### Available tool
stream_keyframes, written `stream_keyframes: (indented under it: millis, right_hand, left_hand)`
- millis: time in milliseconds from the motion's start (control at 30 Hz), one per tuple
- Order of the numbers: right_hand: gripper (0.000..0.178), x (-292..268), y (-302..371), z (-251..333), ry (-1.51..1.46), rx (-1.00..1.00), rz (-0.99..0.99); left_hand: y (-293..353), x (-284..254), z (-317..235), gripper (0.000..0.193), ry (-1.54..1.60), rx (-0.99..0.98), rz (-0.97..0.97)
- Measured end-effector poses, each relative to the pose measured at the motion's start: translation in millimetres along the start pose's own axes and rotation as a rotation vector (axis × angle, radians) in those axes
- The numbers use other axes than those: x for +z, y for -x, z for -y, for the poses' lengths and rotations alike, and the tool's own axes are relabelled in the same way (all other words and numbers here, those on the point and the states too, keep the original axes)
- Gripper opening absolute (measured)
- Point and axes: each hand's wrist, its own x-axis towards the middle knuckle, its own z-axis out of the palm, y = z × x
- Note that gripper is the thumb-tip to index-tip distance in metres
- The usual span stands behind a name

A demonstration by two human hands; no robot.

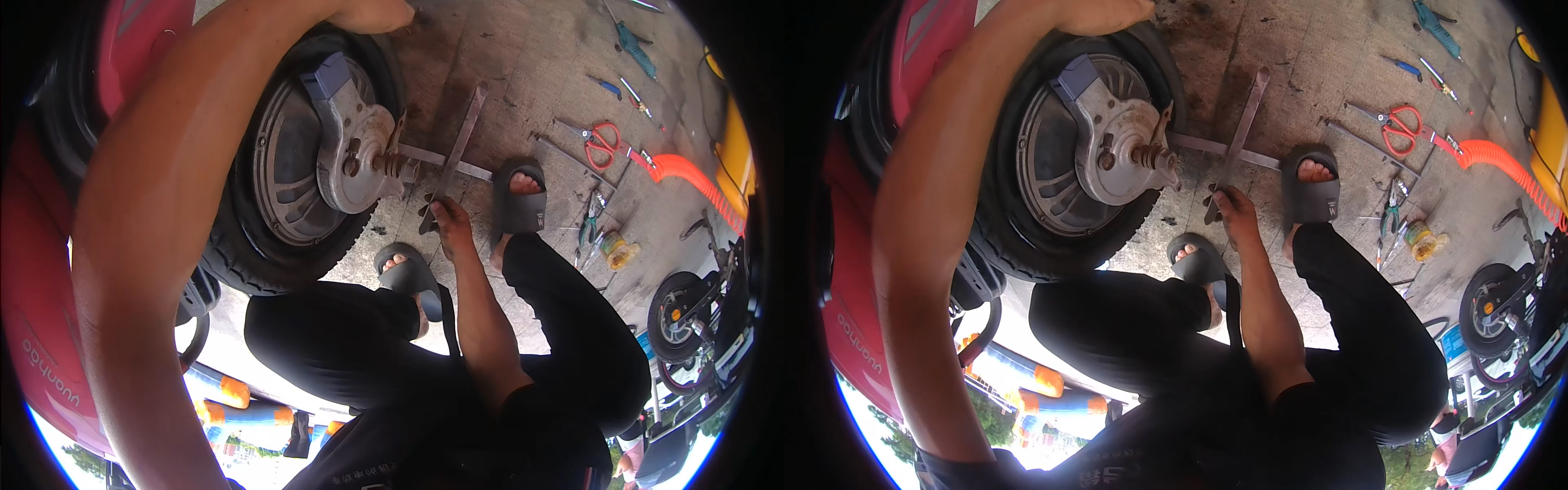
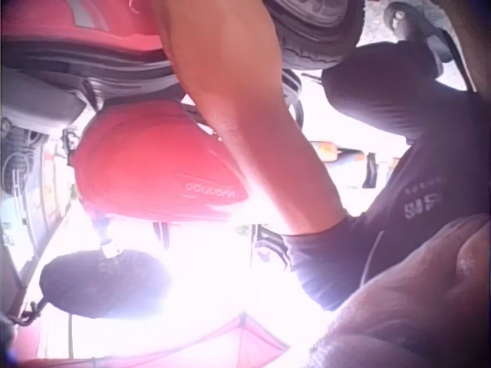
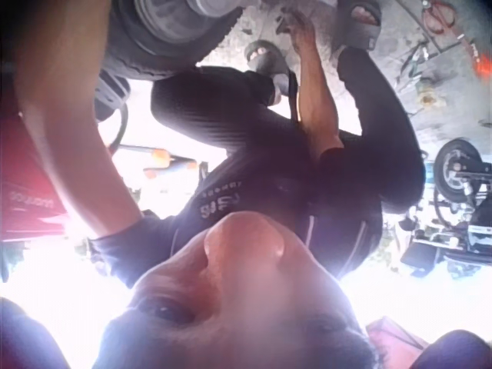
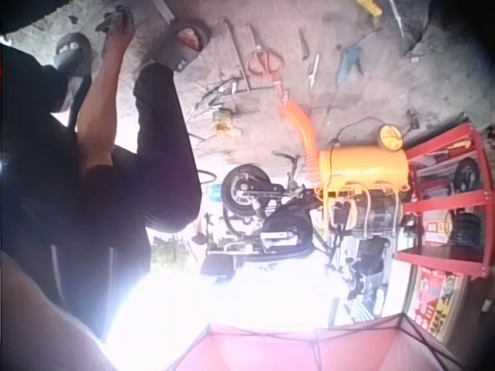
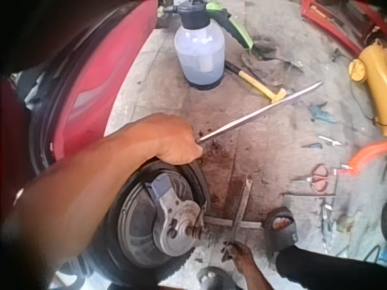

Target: The person uses a metal tire lever to pry the tire bead off the rim of a red motorcycle's rear wheel. They repeatedly insert the lever, rotate the wheel, and reposition the tool to loosen the tire around the rim.

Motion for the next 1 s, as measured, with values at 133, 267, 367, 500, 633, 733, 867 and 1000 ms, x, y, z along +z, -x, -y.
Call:
stream_keyframes:
  millis: [133,267,367,500,633,733,867,1000]
  right_hand:
    - [0.027,10,-13,44,0.930,-0.314,-0.284]
    - [0.055,6,-63,136,1.385,-0.870,-0.376]
    - [0.047,-1,-101,199,1.980,-0.771,-0.260]
    - [0.039,-27,-119,248,2.286,-0.855,0.143]
    - [0.037,-50,-104,258,2.326,-0.688,0.193]
    - [0.032,-59,-88,272,2.240,-0.524,0.240]
    - [0.025,-70,-44,270,1.866,-0.391,0.182]
    - [0.037,-67,8,203,1.650,-0.326,-0.061]
  left_hand:
    - [-2,2,2,0.053,0.010,0.021,-0.039]
    - [0,2,0,0.052,-0.010,-0.001,-0.036]
    - [2,1,0,0.054,0.009,-0.007,-0.045]
    - [2,1,2,0.055,-0.003,0.022,-0.058]
    - [-7,4,6,0.055,-0.040,0.036,-0.058]
    - [-14,8,8,0.056,-0.034,0.040,-0.076]
    - [-17,10,7,0.057,-0.061,0.046,-0.036]
    - [-16,5,9,0.057,-0.045,0.070,-0.010]
